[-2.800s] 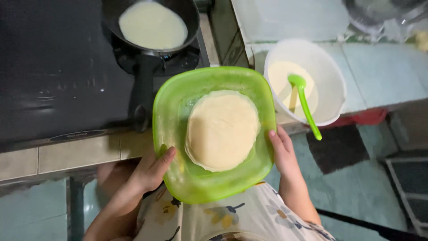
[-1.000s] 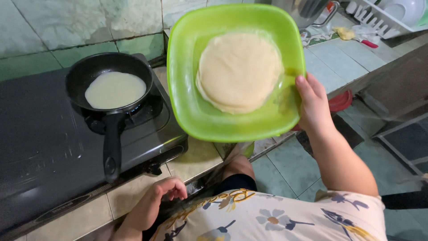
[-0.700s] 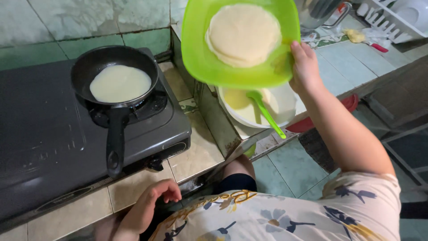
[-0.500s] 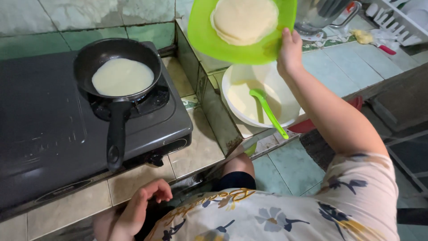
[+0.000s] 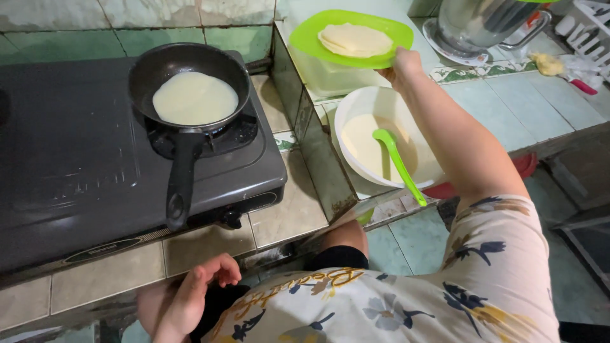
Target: The person prepares thin crepe wrappers on a frying pan over a gas stove.
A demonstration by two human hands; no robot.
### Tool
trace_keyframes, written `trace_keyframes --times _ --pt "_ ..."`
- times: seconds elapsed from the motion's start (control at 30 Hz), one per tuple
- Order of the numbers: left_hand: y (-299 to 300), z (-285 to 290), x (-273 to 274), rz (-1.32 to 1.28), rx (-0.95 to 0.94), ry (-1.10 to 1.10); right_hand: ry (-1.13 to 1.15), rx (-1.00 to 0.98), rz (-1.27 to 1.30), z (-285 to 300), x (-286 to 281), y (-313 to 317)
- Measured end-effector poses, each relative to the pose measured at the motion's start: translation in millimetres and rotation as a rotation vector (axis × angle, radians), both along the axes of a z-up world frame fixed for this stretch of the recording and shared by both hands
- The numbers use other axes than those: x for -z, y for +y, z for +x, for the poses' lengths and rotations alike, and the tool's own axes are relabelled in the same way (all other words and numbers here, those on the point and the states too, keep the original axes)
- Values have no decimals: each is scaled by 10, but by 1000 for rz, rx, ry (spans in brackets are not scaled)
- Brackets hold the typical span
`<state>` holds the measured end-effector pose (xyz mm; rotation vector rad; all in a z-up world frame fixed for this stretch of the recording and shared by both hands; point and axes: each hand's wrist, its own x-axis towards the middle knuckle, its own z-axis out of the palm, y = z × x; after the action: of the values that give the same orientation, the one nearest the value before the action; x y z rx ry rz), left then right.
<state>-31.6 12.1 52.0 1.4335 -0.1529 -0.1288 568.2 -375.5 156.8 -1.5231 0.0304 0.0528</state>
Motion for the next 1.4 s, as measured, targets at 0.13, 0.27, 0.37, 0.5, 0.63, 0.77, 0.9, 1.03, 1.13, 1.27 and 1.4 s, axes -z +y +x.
trace_keyframes --times 0.13,0.27,0.37,0.5,0.63,0.77,0.9,1.03,1.13,1.27,1.4 --pt "-28 23 -7 14 6 15 103 -70 14 211 -110 -128" --pt "-59 16 -25 29 -7 -32 128 -62 -275 265 -166 -219" --pt "-13 9 201 28 -9 -42 120 -55 -520 397 -103 -325" --pt "-12 26 396 -34 -58 -4 -636 262 -1673 -131 -429 4" --pt "-68 56 458 -79 -76 68 -1078 -22 -1473 -33 -498 336" --pt "-49 95 772 -169 -32 116 -1052 -240 -1439 -55 -608 725" --pt "27 118 1085 -189 -21 118 -924 -326 -1439 -58 -601 936" --pt "66 157 799 -143 0 117 -861 -340 -1447 -93 -613 989" --pt "52 182 702 -121 -41 152 -853 -359 -1426 -81 -582 955" --pt "27 232 706 -119 -5 133 -932 -383 -1428 -118 -604 948" --pt "-3 268 655 -123 7 41 -942 -389 -1436 -21 -602 924"
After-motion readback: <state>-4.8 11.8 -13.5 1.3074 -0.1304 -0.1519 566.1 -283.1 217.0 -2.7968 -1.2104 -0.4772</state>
